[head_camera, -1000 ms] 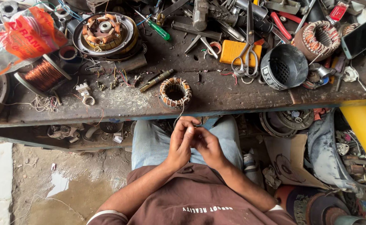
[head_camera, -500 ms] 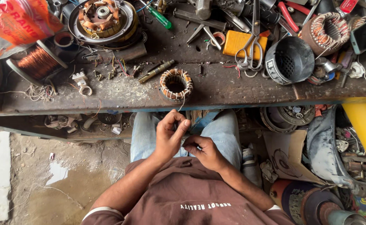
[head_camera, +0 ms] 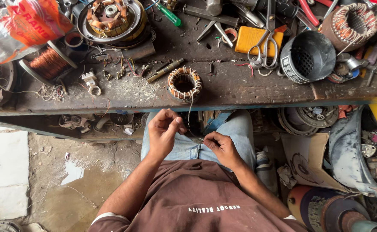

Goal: The person sits at a cluttered workbench and repeatedly ties a white string around a cylindrical copper-wound component, likely a motor stator. They pull the string tight, adjust its position, and continue wrapping it around the component throughout the clip.

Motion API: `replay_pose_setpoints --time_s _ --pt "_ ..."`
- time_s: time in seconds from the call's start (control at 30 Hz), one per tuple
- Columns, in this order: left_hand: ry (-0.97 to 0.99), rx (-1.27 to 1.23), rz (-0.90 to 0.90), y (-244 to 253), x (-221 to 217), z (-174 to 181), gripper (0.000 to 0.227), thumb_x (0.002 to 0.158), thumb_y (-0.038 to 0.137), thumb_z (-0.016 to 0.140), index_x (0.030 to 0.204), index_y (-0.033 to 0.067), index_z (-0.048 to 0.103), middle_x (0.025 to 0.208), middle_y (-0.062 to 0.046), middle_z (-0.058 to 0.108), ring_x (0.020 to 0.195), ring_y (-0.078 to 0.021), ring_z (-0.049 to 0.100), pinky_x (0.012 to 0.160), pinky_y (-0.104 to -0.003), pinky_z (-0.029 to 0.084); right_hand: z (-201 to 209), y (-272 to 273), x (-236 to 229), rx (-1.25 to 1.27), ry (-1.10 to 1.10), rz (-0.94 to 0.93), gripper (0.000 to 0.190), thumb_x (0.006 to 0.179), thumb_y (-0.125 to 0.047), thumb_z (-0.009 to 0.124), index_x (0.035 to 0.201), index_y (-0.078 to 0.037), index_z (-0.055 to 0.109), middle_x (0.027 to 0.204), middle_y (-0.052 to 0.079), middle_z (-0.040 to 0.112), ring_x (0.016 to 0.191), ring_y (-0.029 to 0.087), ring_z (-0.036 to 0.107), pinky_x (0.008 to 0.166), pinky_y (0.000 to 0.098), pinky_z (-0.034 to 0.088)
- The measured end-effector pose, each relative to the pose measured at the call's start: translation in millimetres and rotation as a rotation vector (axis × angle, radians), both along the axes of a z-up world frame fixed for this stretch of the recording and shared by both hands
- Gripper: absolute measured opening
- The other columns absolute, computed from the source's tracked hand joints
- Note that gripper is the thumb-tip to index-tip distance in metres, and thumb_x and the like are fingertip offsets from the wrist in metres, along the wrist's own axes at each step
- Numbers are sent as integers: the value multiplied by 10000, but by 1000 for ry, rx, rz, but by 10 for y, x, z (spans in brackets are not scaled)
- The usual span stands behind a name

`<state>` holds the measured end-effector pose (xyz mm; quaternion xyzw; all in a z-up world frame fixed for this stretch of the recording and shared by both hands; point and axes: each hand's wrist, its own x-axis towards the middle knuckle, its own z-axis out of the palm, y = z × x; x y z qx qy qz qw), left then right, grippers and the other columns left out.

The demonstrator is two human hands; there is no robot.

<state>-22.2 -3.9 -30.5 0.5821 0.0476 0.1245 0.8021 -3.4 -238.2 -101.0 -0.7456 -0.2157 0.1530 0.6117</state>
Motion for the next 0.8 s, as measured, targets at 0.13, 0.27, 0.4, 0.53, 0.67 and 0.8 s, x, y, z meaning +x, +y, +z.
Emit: replay_pose_setpoints --time_s 0.13,0.27,0.4,0.53,0.67,0.8 --pt "67 37 -56 -81 56 84 85 983 42 662 915 2 631 781 -27 672 675 -80 662 613 -237 544 97 30 -62 23 197 -34 180 1001 -185 733 1023 -7 720 799 46 618 719 107 514 643 265 427" --pt "-147 383 -201 -149 129 292 65 972 24 687 934 -13 650 821 -71 687 743 -139 674 650 -270 542 442 7 9 -83 -471 43 371 917 -185 735 1220 6 637 1170 151 679 1053 284 642 907 385 503" --pt "-330 654 -240 -205 147 436 68 934 28 717 967 -10 672 898 -111 689 807 -220 699 688 -311 543 662 -47 113 -111 -452 81 479 884 -189 753 1277 39 605 1202 177 681 1095 338 659 918 426 515" --pt "-315 632 -211 -231 135 476 100 950 82 748 969 10 680 892 -99 695 776 -217 692 669 -319 537 688 -66 232 -208 -441 230 196 997 -133 654 1157 -31 704 1008 105 764 913 251 729 796 376 565" --pt "-540 799 19 4 230 520 309 904 211 828 1078 40 638 1002 -99 687 912 -260 682 790 -376 545 792 -64 319 2 -321 23 250 1058 -187 553 1171 -20 701 762 44 648 682 145 621 621 298 523" --pt "-510 1038 270 321 499 546 493 887 277 874 1217 30 604 1181 -147 627 1106 -317 597 942 -444 497 957 -18 614 148 -461 -132 316 1147 -260 469 1184 -24 676 787 27 598 721 126 580 674 270 475"
